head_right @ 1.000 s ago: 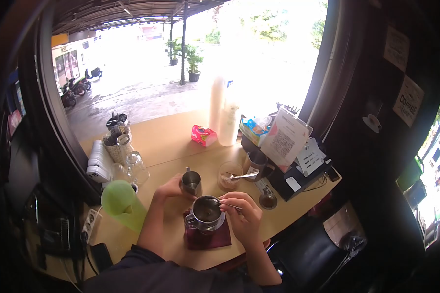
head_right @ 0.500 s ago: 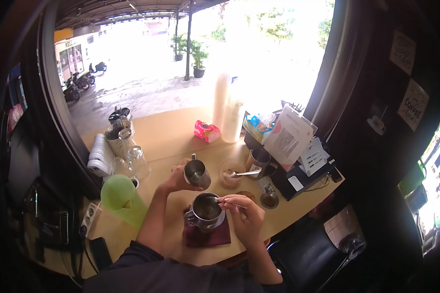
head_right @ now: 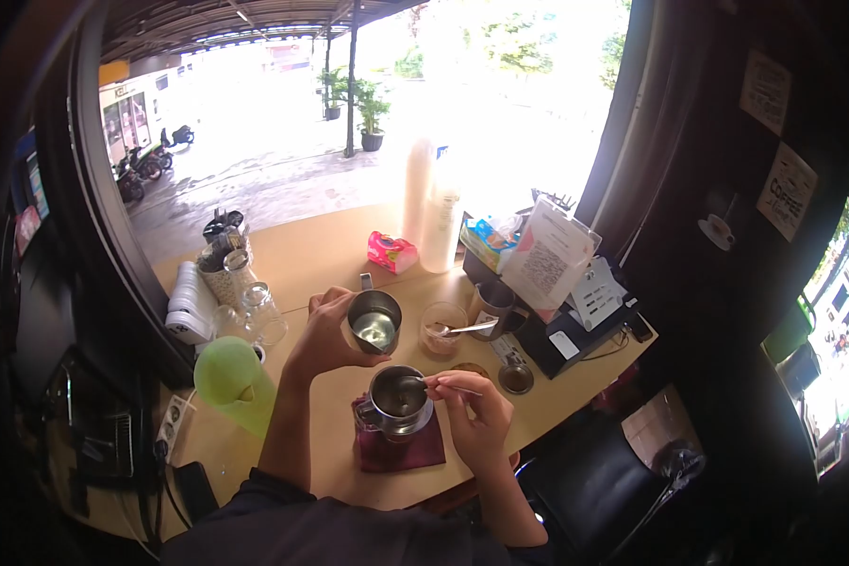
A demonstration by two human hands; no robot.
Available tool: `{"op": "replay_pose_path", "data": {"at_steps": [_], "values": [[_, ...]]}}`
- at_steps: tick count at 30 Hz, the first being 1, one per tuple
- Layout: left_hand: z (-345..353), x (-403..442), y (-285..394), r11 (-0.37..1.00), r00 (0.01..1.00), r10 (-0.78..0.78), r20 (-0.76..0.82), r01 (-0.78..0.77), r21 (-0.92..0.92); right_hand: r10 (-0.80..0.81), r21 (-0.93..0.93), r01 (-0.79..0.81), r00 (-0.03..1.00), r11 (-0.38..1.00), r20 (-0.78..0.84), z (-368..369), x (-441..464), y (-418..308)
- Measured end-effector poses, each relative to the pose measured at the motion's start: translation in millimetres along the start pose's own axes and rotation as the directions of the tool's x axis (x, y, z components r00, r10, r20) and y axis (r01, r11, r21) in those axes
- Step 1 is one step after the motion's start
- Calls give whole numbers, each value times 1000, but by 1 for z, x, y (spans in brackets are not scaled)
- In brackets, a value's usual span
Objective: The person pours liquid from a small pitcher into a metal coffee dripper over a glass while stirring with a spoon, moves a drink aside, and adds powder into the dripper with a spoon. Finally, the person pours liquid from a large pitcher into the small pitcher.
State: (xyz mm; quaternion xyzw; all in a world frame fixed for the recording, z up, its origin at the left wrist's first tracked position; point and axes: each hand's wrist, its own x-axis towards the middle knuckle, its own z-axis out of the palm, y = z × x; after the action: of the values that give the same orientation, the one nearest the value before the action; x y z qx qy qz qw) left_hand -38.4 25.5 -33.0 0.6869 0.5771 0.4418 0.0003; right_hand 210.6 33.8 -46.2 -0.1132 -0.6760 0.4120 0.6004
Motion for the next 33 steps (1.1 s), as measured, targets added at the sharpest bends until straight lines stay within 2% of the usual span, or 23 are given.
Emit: {"op": "replay_pose_path", "data": {"at_steps": [4, 10, 15, 23, 33], "values": [[-6, 1, 9, 999, 1000, 7, 12, -8, 48, 4, -9, -5, 1000, 1000, -16, 0, -1, -2], [-6, -2, 17, 996, 998, 35, -53, -30, 90, 4, -15, -4, 1000, 1000, -14, 1, -1, -6], [-8, 0, 20, 987, 991, 130, -40, -126, 100, -2, -16, 2, 1000, 1000, -26, 1, -2, -7], [-9, 0, 16, 978, 988, 139, -61, -127, 163, -55, -44, 54, 998, 998, -16, 1, -1, -8], [-13, -1, 22, 968, 980, 183, -78, -166, 187, -43, -43, 43, 999, 998, -4, 2, -6, -4]]}}
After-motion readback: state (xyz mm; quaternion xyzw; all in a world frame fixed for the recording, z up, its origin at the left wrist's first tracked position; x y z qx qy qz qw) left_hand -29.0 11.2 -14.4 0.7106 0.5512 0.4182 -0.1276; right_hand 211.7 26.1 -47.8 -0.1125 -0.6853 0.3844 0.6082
